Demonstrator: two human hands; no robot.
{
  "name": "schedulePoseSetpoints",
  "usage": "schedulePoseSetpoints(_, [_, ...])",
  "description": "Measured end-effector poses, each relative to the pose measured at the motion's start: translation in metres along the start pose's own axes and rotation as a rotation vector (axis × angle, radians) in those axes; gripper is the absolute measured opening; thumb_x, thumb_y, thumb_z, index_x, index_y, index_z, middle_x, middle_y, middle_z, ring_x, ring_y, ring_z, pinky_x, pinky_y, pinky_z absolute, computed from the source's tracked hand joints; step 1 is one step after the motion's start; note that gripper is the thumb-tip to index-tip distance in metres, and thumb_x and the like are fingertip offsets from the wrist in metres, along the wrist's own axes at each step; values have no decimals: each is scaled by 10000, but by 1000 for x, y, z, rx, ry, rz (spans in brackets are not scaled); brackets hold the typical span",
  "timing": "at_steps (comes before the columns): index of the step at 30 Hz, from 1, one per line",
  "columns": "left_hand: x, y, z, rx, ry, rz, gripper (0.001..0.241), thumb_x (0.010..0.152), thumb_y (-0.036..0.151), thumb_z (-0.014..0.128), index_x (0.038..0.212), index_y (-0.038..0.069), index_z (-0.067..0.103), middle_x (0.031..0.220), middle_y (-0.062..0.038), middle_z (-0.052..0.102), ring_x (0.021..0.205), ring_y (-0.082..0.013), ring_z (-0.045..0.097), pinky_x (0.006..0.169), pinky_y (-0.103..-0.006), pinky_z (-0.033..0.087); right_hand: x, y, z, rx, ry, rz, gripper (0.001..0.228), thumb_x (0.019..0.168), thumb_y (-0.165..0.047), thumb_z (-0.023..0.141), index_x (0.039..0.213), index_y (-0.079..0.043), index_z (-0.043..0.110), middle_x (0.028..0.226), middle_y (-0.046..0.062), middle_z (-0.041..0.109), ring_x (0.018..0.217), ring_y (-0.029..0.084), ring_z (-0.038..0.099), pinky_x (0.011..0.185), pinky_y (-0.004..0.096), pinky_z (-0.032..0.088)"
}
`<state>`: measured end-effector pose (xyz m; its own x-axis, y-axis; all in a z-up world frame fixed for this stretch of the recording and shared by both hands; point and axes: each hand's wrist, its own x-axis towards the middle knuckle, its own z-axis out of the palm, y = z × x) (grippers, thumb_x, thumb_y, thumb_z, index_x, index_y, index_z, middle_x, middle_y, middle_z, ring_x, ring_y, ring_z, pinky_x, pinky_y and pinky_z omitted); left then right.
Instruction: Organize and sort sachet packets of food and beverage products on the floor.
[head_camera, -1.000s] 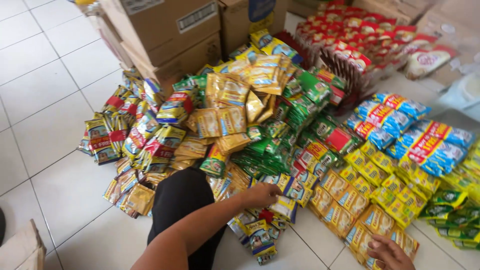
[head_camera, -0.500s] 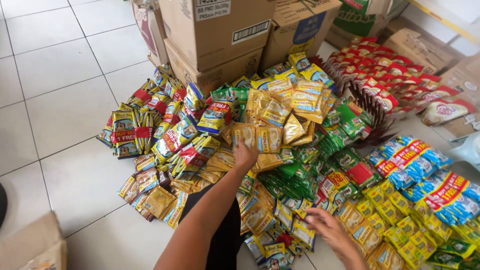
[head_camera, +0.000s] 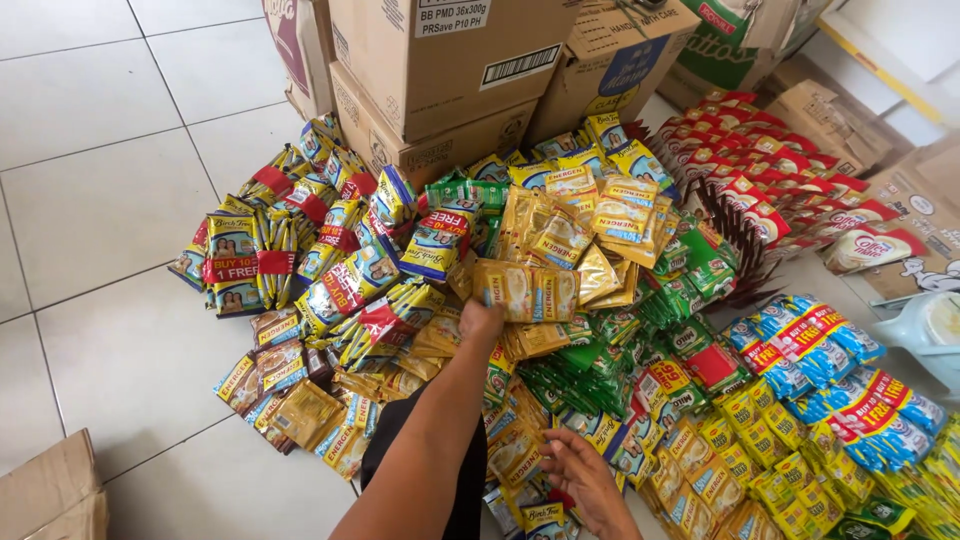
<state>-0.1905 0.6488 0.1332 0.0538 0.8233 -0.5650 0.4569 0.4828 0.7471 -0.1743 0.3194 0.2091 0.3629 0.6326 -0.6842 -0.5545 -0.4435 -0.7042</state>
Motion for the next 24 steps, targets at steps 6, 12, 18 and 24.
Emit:
schedulePoseSetpoints(6, [-32,4,13,-112,23,480,414,830,299,804,1126,64,637,1033,-166,731,956,-326,706,828,-430,558,-16,5,-25,3,193,-28,392,964,-301,608,1318,-139,654,1112,45,722,937,158,666,767,325,490])
schedulePoseSetpoints(12, [-131,-9,20,-404,-543,742,166,928,149,699,998,66,573,878,-55,680,834,-156,709,758,-311,591,-24,24,-62,31,285,-148,430,950,-262,662,1349,-101,638,1137,88,711,950,183,666,787,338,520])
schedulePoseSetpoints(18, [-265,-13,-25,-265,-710,740,216,943,171,725,990,41,559,820,-40,654,710,-116,667,613,-305,547,-45,18,-46,-132,453,-322,737,825,-121,741,1498,-197,450,1241,83,628,1001,208,665,793,356,507])
schedulePoseSetpoints(24, [-331,-19,-16,-500,-1034,542,213,972,158,683,1058,61,514,934,-4,607,804,-106,637,650,-336,600,-29,68,-68,-193,406,-616,621,806,-97,719,1361,-80,441,1272,47,591,1140,133,594,900,306,503])
